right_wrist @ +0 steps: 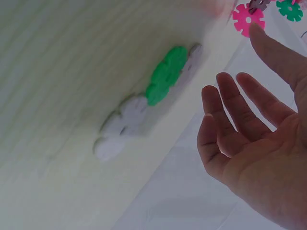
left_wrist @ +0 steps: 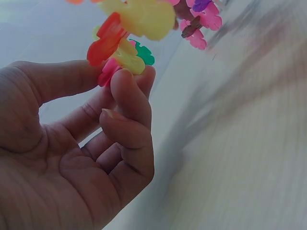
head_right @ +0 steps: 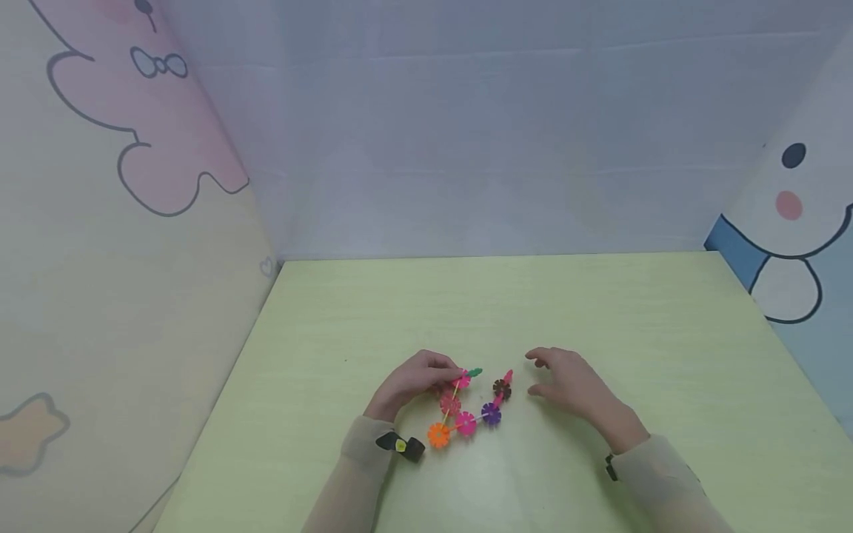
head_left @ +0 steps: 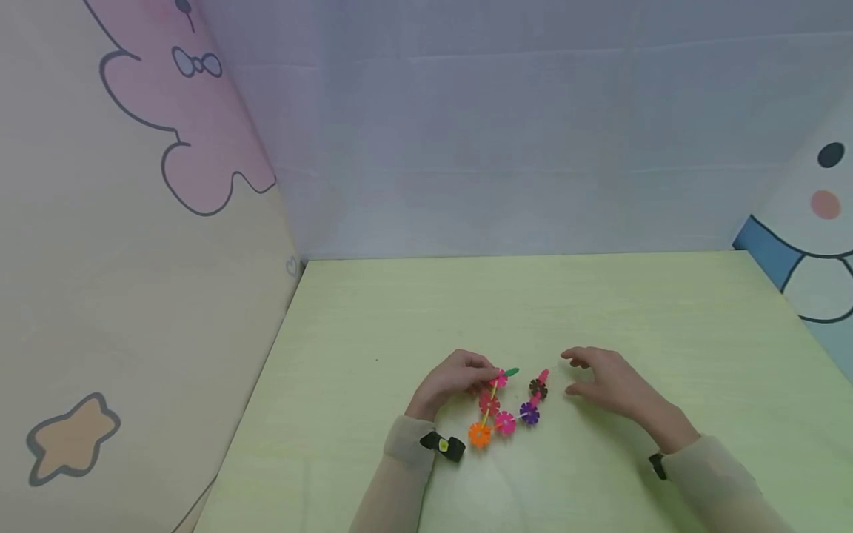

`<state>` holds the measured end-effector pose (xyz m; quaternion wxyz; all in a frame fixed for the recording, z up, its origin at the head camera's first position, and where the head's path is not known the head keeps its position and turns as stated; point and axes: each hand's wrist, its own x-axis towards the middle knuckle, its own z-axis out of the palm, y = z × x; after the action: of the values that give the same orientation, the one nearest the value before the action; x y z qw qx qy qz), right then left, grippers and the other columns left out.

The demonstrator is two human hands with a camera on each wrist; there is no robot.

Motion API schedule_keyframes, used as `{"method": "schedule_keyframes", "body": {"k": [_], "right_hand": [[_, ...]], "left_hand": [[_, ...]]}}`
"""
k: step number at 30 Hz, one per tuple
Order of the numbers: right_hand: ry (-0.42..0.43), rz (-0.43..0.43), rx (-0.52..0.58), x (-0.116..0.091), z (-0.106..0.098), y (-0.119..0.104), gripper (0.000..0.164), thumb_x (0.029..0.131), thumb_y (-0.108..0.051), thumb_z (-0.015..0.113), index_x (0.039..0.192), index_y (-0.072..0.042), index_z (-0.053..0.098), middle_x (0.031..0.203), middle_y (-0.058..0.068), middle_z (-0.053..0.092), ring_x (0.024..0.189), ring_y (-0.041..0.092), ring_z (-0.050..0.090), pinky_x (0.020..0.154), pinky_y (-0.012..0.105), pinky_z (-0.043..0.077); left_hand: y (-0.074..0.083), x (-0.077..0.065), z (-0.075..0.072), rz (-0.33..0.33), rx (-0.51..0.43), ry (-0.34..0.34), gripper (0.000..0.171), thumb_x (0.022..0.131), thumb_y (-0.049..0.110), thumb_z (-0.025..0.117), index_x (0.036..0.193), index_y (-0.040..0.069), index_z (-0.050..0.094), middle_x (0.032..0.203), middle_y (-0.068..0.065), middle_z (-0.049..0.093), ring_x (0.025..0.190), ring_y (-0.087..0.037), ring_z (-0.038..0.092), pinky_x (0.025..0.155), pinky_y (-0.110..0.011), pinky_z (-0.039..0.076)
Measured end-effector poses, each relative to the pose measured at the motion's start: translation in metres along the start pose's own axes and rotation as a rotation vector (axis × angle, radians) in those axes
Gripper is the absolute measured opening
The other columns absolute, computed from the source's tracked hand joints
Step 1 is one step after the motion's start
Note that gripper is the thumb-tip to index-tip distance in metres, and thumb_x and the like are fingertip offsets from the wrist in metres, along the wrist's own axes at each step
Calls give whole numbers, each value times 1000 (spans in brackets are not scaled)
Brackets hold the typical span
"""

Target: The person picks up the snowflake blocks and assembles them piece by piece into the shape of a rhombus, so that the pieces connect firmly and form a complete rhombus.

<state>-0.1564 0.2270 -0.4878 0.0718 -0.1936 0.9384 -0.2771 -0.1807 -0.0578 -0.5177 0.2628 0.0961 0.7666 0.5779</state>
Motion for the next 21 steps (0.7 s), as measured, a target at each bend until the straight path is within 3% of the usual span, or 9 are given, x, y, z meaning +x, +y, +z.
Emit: {"method": "schedule_keyframes", "body": {"k": [6,14,21], "right_hand": [[-19,-1,-39,-9,-5,16,54,73,-18,83,118,3,61,109,16,63,100,36,58,83,51,46],[-18,16,-102,-17,-9,26,46,72,-23,84,104,4,66,99,14,65,91,35,59,78,51,46],[18,21,-113,-19,-3,32,38,74,-26,82,96,0,68,91,8,64,81,24,57,72,46,47]], "left_hand": [[0,0,0,-4,3,6,16,90,20,68,84,7,73,68,-2,62,55,-14,48,54,-24,41],[0,-1,-1,3,-14,9,17,90,22,68,83,6,73,68,-4,62,57,-16,52,55,-25,42],[-1,-2,-2,5,-30,-14,19,90,24,68,83,6,73,66,-5,62,55,-16,52,54,-25,41]]}}
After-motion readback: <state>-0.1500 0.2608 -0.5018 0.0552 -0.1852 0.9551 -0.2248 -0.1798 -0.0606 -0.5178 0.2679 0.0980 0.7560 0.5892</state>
